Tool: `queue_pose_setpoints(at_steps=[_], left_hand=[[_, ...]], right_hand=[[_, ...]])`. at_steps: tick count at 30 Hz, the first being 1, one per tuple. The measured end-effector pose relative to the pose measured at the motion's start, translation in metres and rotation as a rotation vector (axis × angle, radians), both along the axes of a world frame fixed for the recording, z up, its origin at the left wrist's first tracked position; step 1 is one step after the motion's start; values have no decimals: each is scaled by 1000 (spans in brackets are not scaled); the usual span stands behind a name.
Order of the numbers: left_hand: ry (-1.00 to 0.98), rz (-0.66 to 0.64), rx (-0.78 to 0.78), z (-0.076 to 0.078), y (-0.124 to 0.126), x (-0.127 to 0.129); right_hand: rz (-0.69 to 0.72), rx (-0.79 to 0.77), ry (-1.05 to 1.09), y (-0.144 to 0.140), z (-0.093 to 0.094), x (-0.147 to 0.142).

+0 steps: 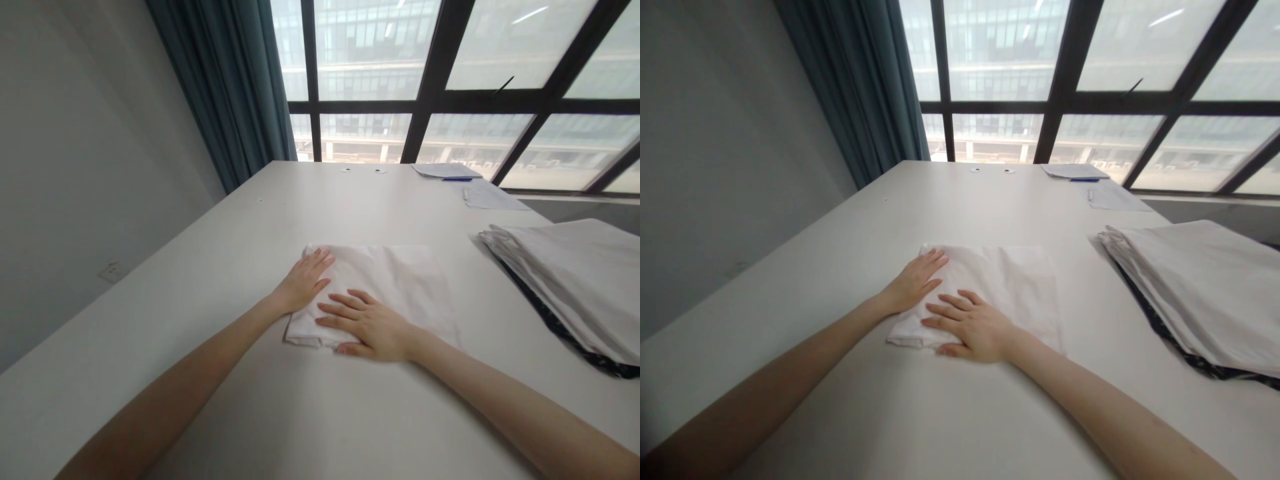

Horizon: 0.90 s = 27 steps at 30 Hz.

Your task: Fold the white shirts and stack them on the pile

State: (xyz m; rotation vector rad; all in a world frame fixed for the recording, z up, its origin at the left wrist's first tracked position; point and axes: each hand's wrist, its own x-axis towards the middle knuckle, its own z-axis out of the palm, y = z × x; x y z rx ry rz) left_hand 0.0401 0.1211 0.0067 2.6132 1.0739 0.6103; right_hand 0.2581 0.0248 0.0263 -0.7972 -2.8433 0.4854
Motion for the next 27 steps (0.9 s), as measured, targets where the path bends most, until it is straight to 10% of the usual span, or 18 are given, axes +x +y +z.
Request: queue_pose_setpoints(at_steps=[11,18,27], left_hand=[[273,27,109,3,-36,-4],[94,-360,-113,13,-86,-26],[-59,-269,-126,3,-80,-26]], right_hand=[[-45,-103,147,-12,9,28],[-375,58,144,-30,11,81],[-763,-69,387,-29,1,126]])
